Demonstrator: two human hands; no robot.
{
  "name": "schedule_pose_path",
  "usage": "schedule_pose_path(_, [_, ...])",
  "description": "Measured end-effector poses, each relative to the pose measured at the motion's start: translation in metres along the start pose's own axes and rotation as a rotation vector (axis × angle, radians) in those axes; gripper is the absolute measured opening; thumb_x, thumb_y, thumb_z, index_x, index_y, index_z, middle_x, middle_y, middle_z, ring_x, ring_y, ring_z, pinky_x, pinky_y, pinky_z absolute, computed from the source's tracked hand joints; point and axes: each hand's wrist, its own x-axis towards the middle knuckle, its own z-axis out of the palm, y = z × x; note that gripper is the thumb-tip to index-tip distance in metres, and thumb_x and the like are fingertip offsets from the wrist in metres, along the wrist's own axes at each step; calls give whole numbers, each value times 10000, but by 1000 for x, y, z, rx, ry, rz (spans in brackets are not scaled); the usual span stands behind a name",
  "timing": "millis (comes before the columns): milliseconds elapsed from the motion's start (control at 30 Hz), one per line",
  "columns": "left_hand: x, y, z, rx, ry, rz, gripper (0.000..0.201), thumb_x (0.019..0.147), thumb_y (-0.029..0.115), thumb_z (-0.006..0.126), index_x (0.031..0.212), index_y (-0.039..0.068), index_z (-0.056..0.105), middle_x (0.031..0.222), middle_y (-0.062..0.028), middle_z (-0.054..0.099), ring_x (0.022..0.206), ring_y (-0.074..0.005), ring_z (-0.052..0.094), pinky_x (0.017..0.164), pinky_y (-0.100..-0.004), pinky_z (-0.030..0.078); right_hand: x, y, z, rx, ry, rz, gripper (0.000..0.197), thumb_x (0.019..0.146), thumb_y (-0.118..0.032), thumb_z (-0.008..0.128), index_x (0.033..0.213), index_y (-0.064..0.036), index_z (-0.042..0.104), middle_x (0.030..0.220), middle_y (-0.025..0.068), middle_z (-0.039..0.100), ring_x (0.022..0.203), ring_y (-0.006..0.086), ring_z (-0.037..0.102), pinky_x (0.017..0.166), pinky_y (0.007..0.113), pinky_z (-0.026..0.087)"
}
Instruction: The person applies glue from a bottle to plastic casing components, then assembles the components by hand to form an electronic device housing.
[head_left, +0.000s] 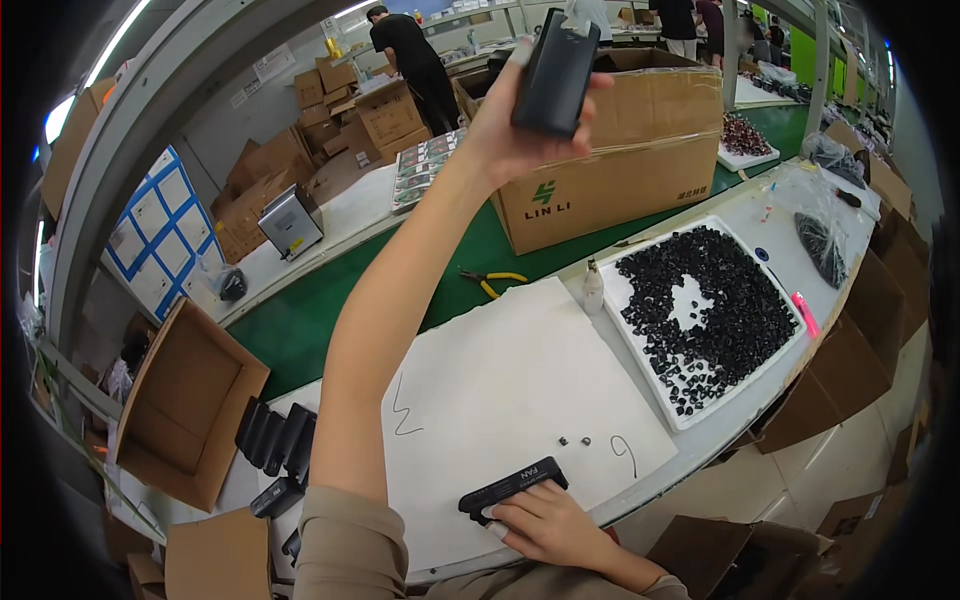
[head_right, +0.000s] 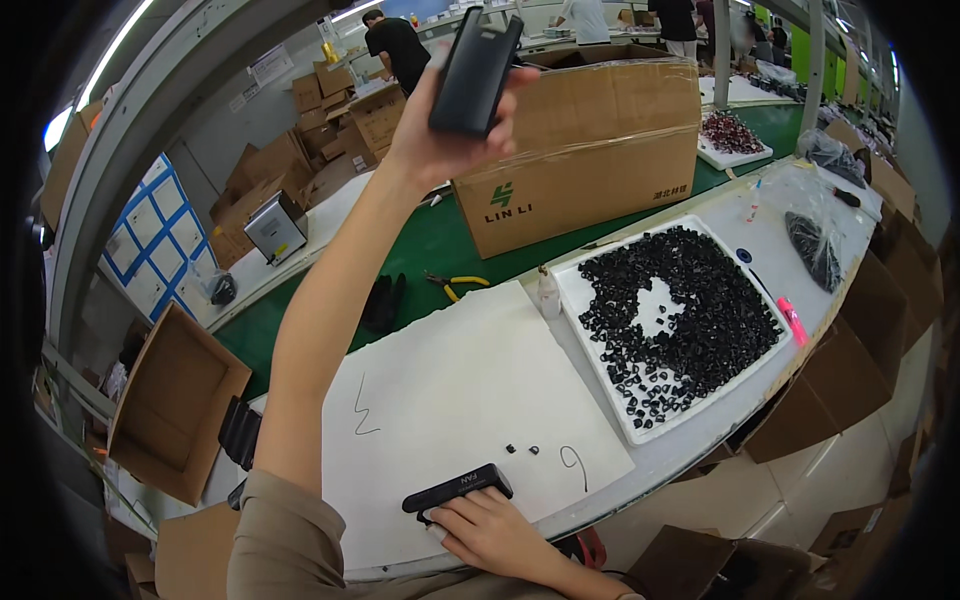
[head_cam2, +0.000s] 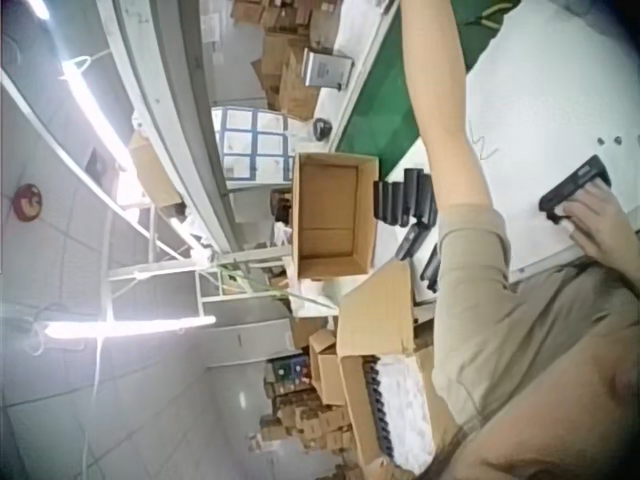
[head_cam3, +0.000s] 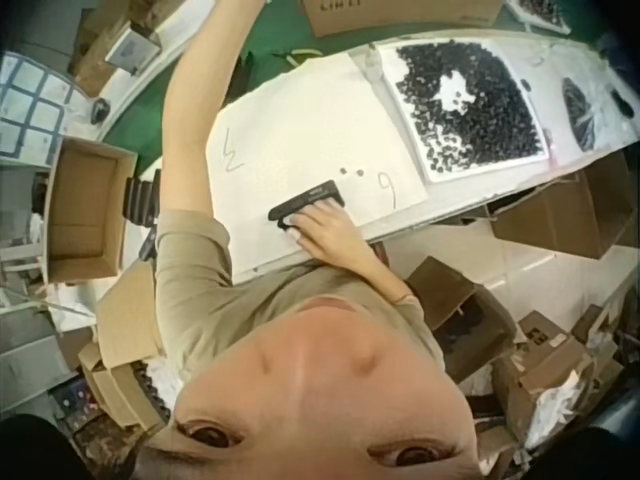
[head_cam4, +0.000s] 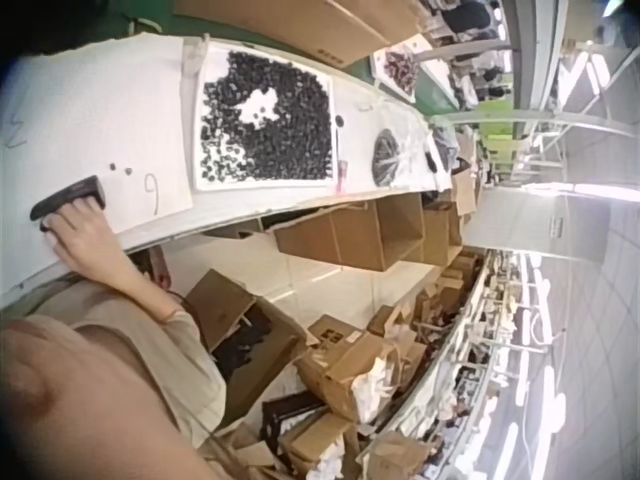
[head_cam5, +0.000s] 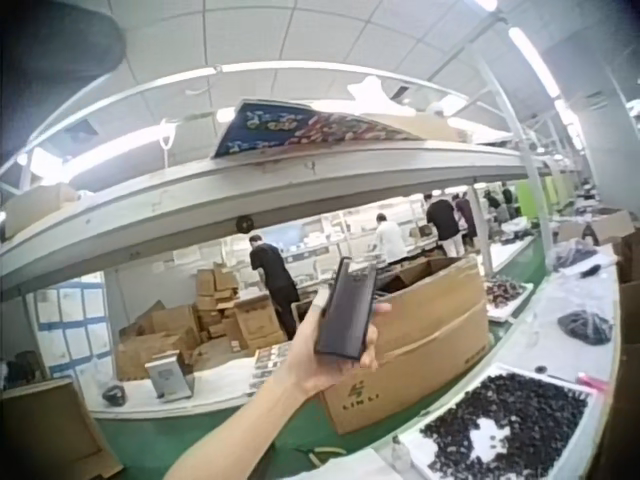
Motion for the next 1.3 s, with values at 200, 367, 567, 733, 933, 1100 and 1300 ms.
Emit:
schedule_pose_path(200, [-35, -8, 7, 117, -35, -61, 872, 820, 728, 158, 1158, -18, 459, 754, -121, 603, 512, -231, 598, 449, -290, 462, 0, -1, -1, -8, -11, 12, 221, 735, -145, 665, 925, -54, 600, 855, 51, 580, 772, 218, 548, 708, 329, 407])
schedule_pose_path(367, [-42, -7, 4, 107, -81, -103, 901, 795, 757, 176, 1147, -22, 460, 736, -116, 604, 492, -223, 588, 412, -277, 430, 2, 1, 2, 4, -3, 18, 220, 730, -144, 671, 917, -51, 603, 855, 48, 584, 765, 214, 549, 698, 325, 407])
schedule_pose_path(567, [-24, -18, -7, 195, 9, 3, 843, 819, 716, 239, 1124, -31, 483, 689, -107, 594, 432, -182, 529, 371, -272, 375, 1, 0, 0, 10, 6, 31, 228, 732, -147, 669, 927, -49, 604, 844, 45, 582, 765, 213, 549, 699, 319, 410])
schedule_pose_path(733, [-11, -28, -11, 252, 8, -4, 796, 831, 678, 271, 1116, -31, 493, 681, -94, 588, 425, -170, 510, 373, -270, 368, -2, 2, -3, 59, -14, 25, 269, 729, -140, 657, 972, -44, 593, 871, 57, 578, 811, 224, 549, 738, 324, 417])
schedule_pose_path(933, [17, -20, -13, 323, 226, 29, 670, 872, 559, 337, 1178, -28, 441, 813, -107, 579, 551, -172, 551, 355, -253, 371, 0, 2, -7, 71, -32, -7, 297, 723, -132, 650, 995, -32, 584, 915, 66, 576, 873, 236, 553, 802, 337, 422])
schedule_pose_path(1100, [103, 9, -4, 45, 587, 205, 630, 859, 322, 536, 1320, -4, 257, 1201, -183, 373, 969, -248, 495, 774, -338, 492, -1, 1, -6, 54, -50, 14, 295, 723, -132, 649, 993, -32, 586, 921, 66, 578, 867, 238, 551, 799, 341, 424])
schedule_pose_path(1300, [90, 13, -36, 452, 566, 259, 540, 868, 253, 522, 1285, -31, 327, 1326, -246, 331, 1097, -297, 483, 821, -370, 492, -1, 4, 4, 86, -16, -11, 289, 740, -140, 639, 1004, -39, 580, 862, 57, 560, 803, 219, 538, 751, 327, 419])
